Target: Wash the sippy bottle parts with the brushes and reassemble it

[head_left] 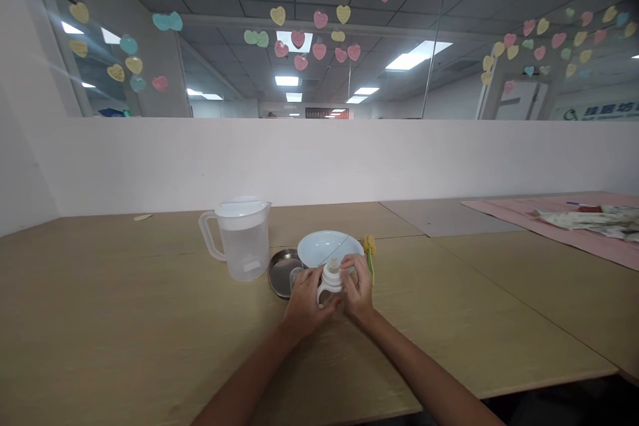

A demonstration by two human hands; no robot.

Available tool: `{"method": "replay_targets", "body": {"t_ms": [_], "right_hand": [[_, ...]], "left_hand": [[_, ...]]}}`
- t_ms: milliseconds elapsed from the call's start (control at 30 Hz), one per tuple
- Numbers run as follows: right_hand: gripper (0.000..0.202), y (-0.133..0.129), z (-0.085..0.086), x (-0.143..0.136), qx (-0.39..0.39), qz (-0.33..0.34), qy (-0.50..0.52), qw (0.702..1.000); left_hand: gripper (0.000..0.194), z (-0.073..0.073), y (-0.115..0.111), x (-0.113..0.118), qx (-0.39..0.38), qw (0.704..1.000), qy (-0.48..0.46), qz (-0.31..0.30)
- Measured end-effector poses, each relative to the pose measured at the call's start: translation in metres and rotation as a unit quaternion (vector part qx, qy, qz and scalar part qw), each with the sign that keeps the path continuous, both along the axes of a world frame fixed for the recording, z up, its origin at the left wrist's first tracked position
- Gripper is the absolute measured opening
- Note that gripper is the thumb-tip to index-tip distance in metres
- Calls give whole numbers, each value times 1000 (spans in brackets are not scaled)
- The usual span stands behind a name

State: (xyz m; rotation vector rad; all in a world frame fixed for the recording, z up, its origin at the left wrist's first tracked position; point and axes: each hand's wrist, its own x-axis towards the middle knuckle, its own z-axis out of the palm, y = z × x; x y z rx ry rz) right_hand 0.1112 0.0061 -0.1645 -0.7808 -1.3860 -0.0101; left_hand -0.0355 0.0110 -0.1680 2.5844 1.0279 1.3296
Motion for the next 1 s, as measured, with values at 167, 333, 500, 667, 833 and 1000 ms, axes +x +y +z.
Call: {"method": "replay_targets", "body": {"t_ms": [167, 333, 500, 667, 833, 1000], "right_hand": [[9, -13, 5, -2, 99, -40, -141, 984], [29, -13, 3, -6, 111, -56, -158, 980], [27, -6, 1, -7, 1, -38, -21, 999], [19, -3, -2, -6, -9, -17, -16, 1000], [29, 3, -6, -4, -52, 48, 55, 996], [41, 8, -7, -1, -119, 161, 7, 980]], "left_hand": [[58, -3, -1, 0, -28, 999, -32, 2], [45, 1, -5, 0, -31, 998, -48, -13], [51, 5, -5, 2, -37, 998, -44, -17], [58, 4, -1, 1, -34, 999, -17, -23], [57, 2, 3, -1, -44, 999, -17, -6], [71, -3, 9, -6, -59, 998, -16, -5]]}}
